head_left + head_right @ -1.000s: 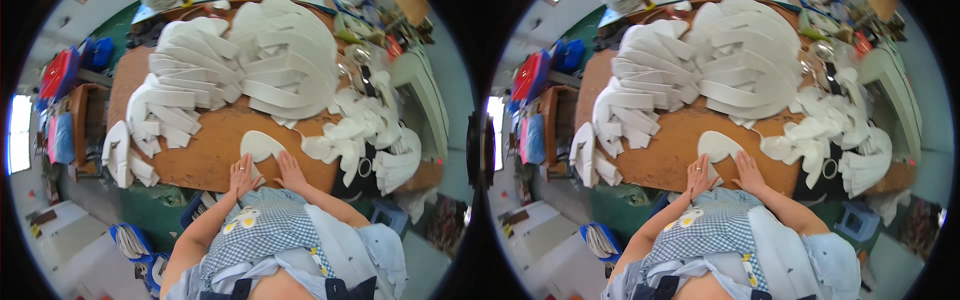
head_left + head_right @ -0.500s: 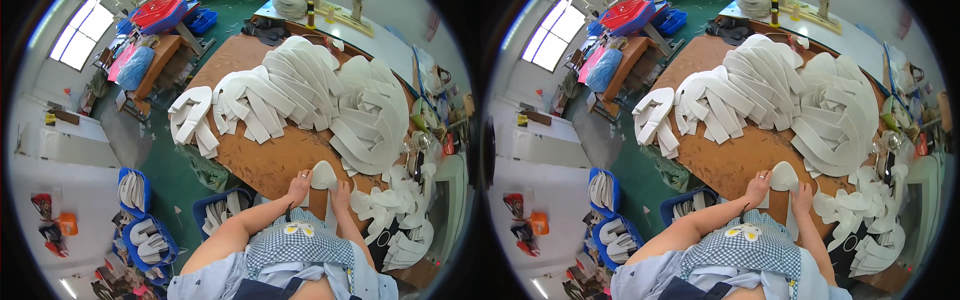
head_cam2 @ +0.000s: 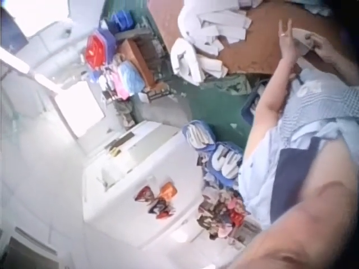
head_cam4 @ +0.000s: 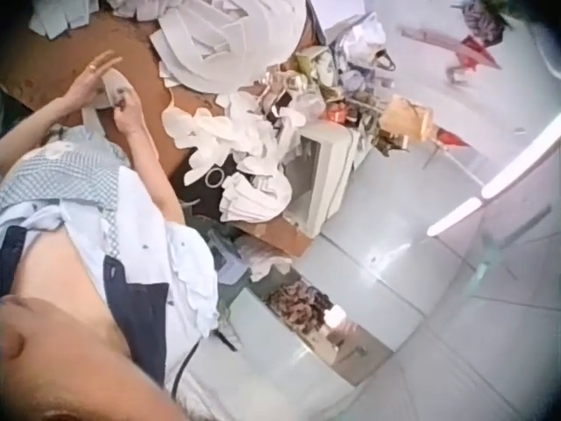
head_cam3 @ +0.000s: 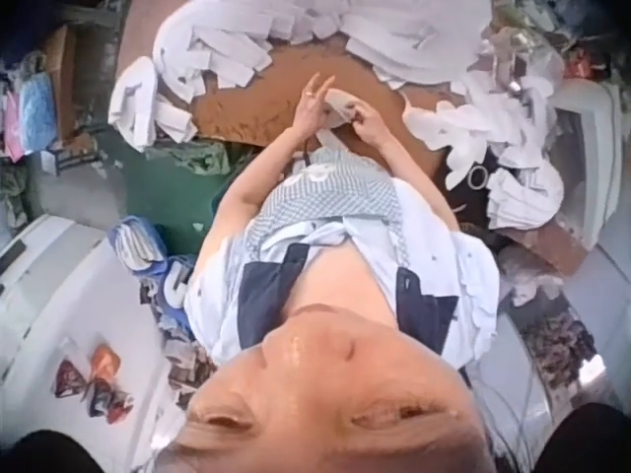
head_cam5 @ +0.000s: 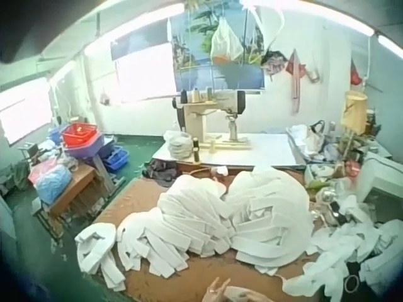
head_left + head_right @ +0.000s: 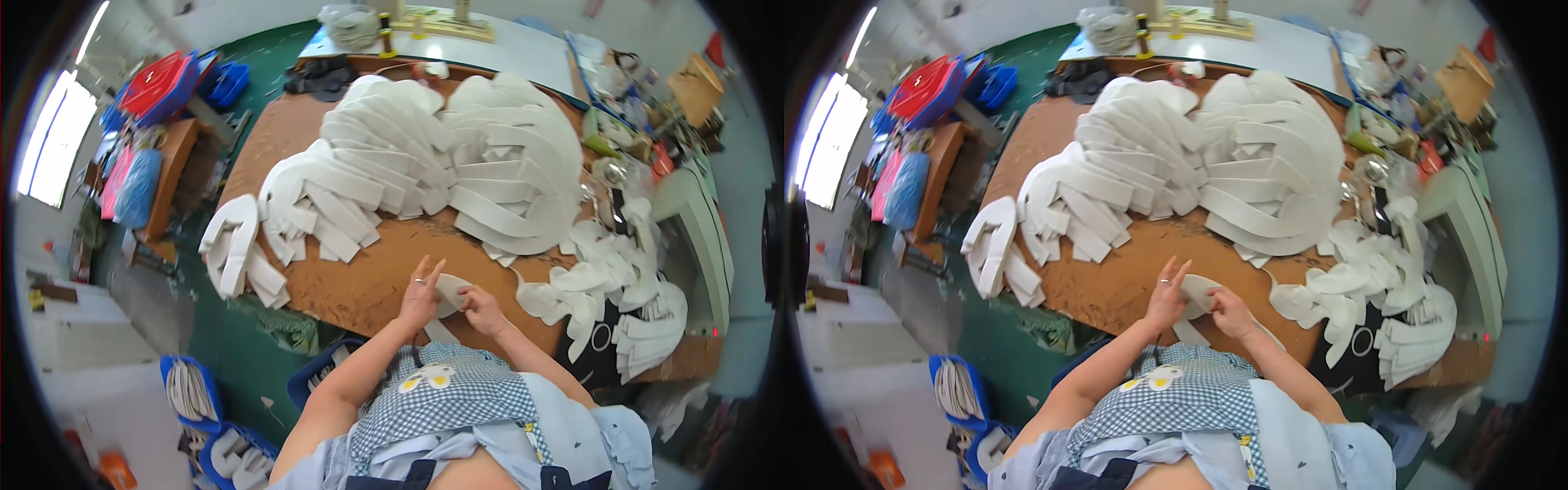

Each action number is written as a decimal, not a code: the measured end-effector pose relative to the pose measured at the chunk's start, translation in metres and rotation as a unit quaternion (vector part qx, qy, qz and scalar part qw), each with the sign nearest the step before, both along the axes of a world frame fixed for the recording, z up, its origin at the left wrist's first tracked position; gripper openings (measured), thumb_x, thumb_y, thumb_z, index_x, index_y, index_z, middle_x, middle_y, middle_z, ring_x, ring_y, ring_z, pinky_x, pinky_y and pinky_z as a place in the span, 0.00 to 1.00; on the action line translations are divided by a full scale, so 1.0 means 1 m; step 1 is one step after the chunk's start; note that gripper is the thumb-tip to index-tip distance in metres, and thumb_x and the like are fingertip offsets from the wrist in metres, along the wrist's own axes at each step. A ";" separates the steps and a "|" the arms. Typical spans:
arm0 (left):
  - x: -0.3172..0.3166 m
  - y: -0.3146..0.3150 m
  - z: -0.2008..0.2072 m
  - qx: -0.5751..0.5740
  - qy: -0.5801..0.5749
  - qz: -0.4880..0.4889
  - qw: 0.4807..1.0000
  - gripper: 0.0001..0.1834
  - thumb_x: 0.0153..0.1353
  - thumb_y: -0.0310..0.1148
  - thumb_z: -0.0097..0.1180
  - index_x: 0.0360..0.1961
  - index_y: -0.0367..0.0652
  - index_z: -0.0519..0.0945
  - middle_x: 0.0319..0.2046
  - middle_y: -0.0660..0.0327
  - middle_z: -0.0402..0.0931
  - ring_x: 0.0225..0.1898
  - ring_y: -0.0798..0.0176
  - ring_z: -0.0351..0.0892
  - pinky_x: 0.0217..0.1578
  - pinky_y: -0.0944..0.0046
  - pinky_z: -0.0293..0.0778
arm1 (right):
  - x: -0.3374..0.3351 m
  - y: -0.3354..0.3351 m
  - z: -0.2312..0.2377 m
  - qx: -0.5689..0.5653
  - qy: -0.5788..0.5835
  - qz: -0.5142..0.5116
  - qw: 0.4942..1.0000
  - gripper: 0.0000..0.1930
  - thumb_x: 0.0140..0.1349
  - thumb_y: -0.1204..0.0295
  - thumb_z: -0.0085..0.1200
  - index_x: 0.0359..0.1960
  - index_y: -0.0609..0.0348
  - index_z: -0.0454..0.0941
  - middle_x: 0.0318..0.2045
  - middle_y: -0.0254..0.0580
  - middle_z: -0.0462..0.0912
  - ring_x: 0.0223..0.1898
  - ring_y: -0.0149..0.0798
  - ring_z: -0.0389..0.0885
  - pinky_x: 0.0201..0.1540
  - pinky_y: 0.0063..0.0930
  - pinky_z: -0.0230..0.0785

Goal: Sort and organize white foam shoe components on a worktable in a manufacturing environment.

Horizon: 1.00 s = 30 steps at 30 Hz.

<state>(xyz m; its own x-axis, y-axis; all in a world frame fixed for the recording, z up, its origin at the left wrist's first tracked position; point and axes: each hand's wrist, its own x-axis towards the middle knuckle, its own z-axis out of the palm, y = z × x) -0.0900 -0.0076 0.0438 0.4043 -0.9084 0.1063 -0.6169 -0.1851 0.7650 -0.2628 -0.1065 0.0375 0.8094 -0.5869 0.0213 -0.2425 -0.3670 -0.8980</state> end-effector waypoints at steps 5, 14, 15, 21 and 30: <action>0.021 0.002 -0.002 -0.026 -0.089 -0.192 0.977 0.21 0.42 0.20 0.61 0.42 0.47 0.80 0.57 0.52 0.66 0.62 0.45 0.60 0.59 0.51 0.63 | -0.010 0.008 -0.022 0.089 0.019 0.011 0.996 0.12 0.46 0.82 0.49 0.35 0.60 0.75 0.40 0.45 0.81 0.38 0.46 0.81 0.43 0.35 0.72; 0.133 0.007 0.088 0.080 0.002 -0.096 0.992 0.08 0.54 0.23 0.56 0.36 0.39 0.77 0.30 0.51 0.78 0.33 0.47 0.78 0.37 0.56 0.72 | -0.018 0.000 0.001 0.206 0.167 0.022 0.964 0.35 0.66 0.40 0.29 0.59 0.55 0.70 0.54 0.46 0.76 0.58 0.48 0.71 0.63 0.37 0.57; 0.154 -0.002 0.115 0.068 -0.013 -0.078 0.995 0.06 0.56 0.25 0.57 0.36 0.39 0.77 0.30 0.55 0.79 0.33 0.54 0.78 0.37 0.58 0.71 | -0.020 0.001 -0.001 0.231 0.175 0.018 0.957 0.32 0.68 0.43 0.30 0.54 0.56 0.73 0.53 0.47 0.77 0.57 0.49 0.71 0.62 0.38 0.58; 0.325 -0.035 0.207 0.128 -0.113 -0.064 0.983 0.15 0.52 0.21 0.55 0.43 0.34 0.75 0.34 0.54 0.77 0.39 0.61 0.76 0.42 0.62 0.71 | -0.031 0.009 -0.016 0.038 0.206 0.212 0.955 0.18 0.47 0.75 0.59 0.44 0.57 0.78 0.66 0.42 0.60 0.67 0.44 0.58 0.63 0.35 0.58; 0.401 -0.087 0.111 0.038 -0.389 0.017 0.920 0.25 0.51 0.25 0.58 0.54 0.39 0.73 0.44 0.42 0.76 0.45 0.41 0.75 0.45 0.54 0.71 | -0.051 0.011 -0.030 -0.158 0.235 0.174 0.943 0.23 0.47 0.78 0.58 0.49 0.56 0.74 0.68 0.39 0.56 0.71 0.40 0.47 0.67 0.38 0.50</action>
<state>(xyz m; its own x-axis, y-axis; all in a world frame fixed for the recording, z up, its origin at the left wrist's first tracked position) 0.3106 -0.0949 0.1551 0.2609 -0.9137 0.3117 -0.9654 -0.2492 0.0774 -0.3136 -0.0952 0.0079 0.9154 -0.3080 -0.2592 -0.4021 -0.7291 -0.5539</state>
